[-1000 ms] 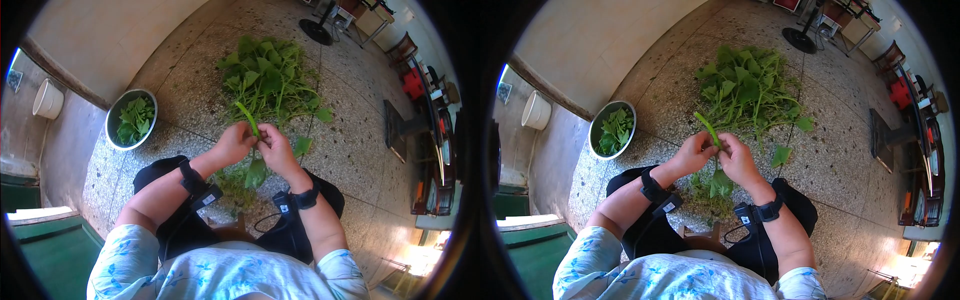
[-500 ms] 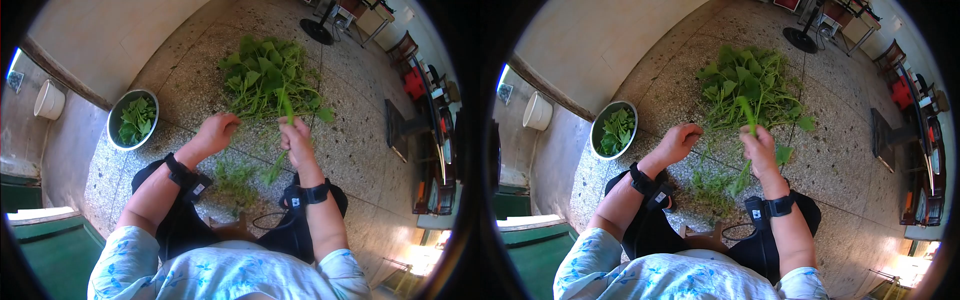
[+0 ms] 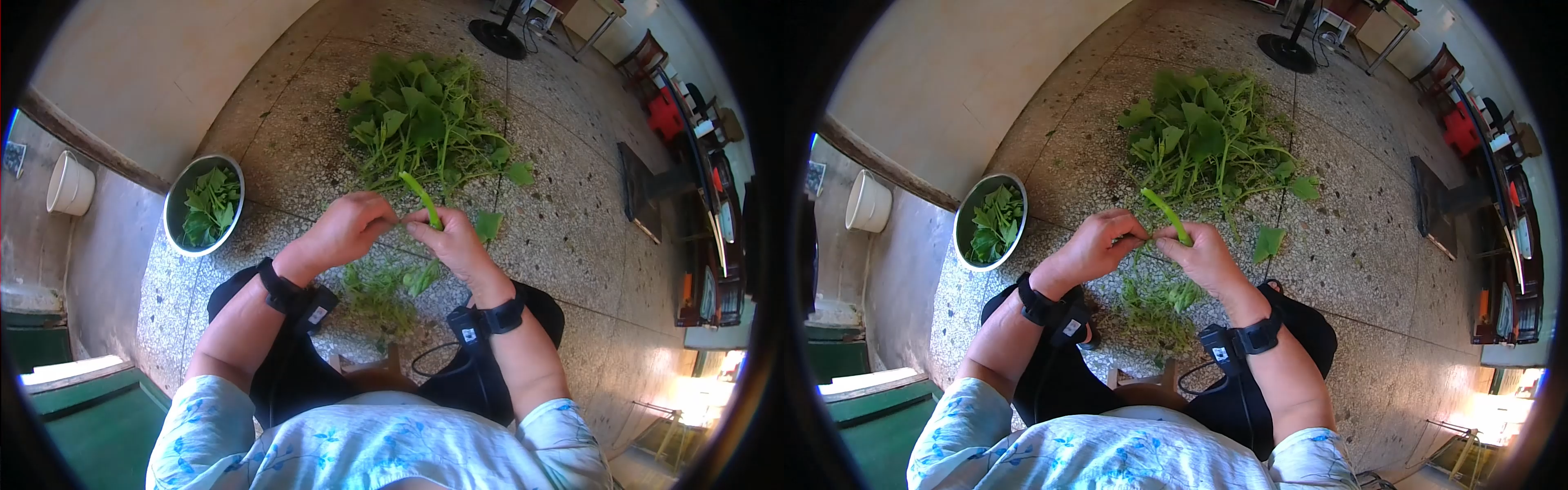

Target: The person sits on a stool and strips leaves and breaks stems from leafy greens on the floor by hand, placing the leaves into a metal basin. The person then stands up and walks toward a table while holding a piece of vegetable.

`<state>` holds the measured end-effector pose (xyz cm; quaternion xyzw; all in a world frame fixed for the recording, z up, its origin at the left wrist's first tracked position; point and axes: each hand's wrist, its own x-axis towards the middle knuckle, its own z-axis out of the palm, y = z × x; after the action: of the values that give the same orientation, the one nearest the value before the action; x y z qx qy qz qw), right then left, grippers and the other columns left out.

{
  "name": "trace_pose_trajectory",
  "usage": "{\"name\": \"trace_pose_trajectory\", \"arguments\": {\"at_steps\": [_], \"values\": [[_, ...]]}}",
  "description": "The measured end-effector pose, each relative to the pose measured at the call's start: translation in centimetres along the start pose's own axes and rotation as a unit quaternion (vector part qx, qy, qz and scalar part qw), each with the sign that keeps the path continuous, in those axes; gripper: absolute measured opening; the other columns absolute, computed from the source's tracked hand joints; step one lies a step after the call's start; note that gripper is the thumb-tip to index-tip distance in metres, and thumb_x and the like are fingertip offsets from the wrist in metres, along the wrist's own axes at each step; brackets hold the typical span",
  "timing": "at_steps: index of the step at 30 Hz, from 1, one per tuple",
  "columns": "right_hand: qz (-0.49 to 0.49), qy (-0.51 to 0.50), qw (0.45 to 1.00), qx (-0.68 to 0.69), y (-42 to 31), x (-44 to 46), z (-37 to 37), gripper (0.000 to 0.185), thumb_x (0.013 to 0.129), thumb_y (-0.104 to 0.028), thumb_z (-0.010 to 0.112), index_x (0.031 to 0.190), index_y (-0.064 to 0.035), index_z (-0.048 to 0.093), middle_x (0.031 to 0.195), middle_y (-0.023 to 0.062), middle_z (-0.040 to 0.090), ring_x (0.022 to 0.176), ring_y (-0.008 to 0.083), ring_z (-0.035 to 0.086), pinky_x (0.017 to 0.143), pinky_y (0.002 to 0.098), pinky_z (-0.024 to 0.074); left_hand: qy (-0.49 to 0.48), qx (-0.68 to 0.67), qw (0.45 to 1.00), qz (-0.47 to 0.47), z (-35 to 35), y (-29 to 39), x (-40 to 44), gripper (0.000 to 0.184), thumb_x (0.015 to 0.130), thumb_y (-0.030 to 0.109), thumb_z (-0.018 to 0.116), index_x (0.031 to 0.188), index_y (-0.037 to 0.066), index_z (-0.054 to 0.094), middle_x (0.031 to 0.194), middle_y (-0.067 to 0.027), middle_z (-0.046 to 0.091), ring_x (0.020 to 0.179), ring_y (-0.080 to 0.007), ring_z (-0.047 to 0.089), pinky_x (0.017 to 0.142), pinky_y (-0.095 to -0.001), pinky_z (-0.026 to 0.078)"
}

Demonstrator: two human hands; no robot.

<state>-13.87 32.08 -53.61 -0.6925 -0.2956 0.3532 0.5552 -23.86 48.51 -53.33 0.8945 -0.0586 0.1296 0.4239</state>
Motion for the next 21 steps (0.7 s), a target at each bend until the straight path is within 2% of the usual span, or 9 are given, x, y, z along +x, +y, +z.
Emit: {"name": "trace_pose_trajectory", "arguments": {"at_steps": [3,9,11,13,14,17,19,20,21], "values": [[0.052,-0.015,0.998,0.033,-0.2,-0.1,-0.1,0.013,0.077,-0.013,0.060,0.083,-0.0012,0.062,0.070,0.0013,0.058,0.066,0.0074,0.050,0.060,0.0221,0.0403,-0.002,-0.002,1.000,0.013,0.2,0.1,0.0,0.008,0.070,0.001,0.060,0.078,0.002,0.056,0.074,-0.0105,0.056,0.072,-0.0266,0.056,0.061,-0.0330,0.045],[0.074,-0.021,0.993,0.090,0.1,0.0,0.0,0.011,0.079,-0.012,0.057,0.081,-0.0020,0.058,0.061,-0.0023,0.049,0.053,0.0044,0.043,0.047,0.0199,0.0343,0.038,-0.025,0.999,0.007,0.8,0.1,0.0,0.010,0.069,0.002,0.062,0.078,0.002,0.057,0.073,-0.0098,0.057,0.070,-0.0261,0.057,0.060,-0.0322,0.045],[0.073,-0.025,0.968,0.240,0.1,-0.1,0.4,0.009,0.080,-0.012,0.055,0.083,-0.0036,0.055,0.057,-0.0057,0.042,0.048,0.0020,0.036,0.041,0.0184,0.0273,0.054,-0.024,0.998,0.009,0.8,0.1,0.0,0.010,0.069,0.002,0.062,0.078,0.003,0.057,0.073,-0.0096,0.057,0.070,-0.0258,0.057,0.059,-0.0320,0.046],[0.069,-0.027,0.954,0.290,0.0,-0.1,0.6,0.008,0.081,-0.012,0.055,0.083,-0.0039,0.054,0.057,-0.0063,0.041,0.046,0.0016,0.035,0.040,0.0182,0.0259,0.069,0.072,0.992,0.075,0.6,0.0,0.2,0.011,0.070,0.002,0.062,0.080,0.003,0.058,0.073,-0.0094,0.058,0.069,-0.0257,0.057,0.059,-0.0318,0.046],[0.064,-0.029,0.938,0.339,-0.1,-0.1,0.8,0.008,0.081,-0.011,0.054,0.084,-0.0043,0.053,0.056,-0.0069,0.040,0.045,0.0013,0.033,0.039,0.0179,0.0246,0.070,0.071,0.992,0.074,0.8,0.1,0.1,0.011,0.070,0.002,0.062,0.080,0.003,0.058,0.073,-0.0094,0.058,0.069,-0.0257,0.057,0.059,-0.0318,0.046],[0.035,0.000,0.969,0.245,-0.3,0.0,1.1,0.008,0.082,-0.012,0.054,0.084,-0.0046,0.053,0.056,-0.0069,0.040,0.044,0.0015,0.033,0.039,0.0178,0.0246,0.076,0.022,0.997,0.011,1.2,0.4,-0.1,0.011,0.071,0.002,0.061,0.081,0.003,0.058,0.072,-0.0099,0.058,0.067,-0.0229,0.057,0.059,-0.0301,0.046],[0.039,0.010,0.978,0.207,-0.3,0.2,0.9,0.008,0.082,-0.013,0.053,0.084,-0.0048,0.053,0.057,-0.0070,0.039,0.045,0.0016,0.033,0.039,0.0179,0.0249,0.093,-0.074,0.990,-0.072,1.2,0.5,-0.2,0.008,0.074,0.004,0.061,0.081,0.002,0.058,0.070,-0.0067,0.059,0.063,-0.0150,0.057,0.058,-0.0259,0.045],[0.042,0.020,0.985,0.168,-0.3,0.2,0.7,0.009,0.082,-0.013,0.053,0.085,-0.0050,0.053,0.057,-0.0072,0.039,0.045,0.0017,0.033,0.039,0.0181,0.0251,0.092,-0.073,0.990,-0.072,1.2,0.4,-0.2,0.008,0.074,0.004,0.061,0.081,0.002,0.058,0.070,-0.0067,0.059,0.063,-0.0150,0.057,0.058,-0.0259,0.045],[0.042,0.021,0.984,0.170,-0.2,0.2,0.4,0.009,0.082,-0.013,0.053,0.085,-0.0050,0.053,0.057,-0.0072,0.039,0.045,0.0017,0.033,0.039,0.0181,0.0251,0.104,-0.153,0.977,-0.107,1.1,0.0,-0.2,0.007,0.075,0.005,0.061,0.081,0.002,0.058,0.070,-0.0041,0.058,0.064,-0.0112,0.055,0.058,-0.0239,0.044]]}}
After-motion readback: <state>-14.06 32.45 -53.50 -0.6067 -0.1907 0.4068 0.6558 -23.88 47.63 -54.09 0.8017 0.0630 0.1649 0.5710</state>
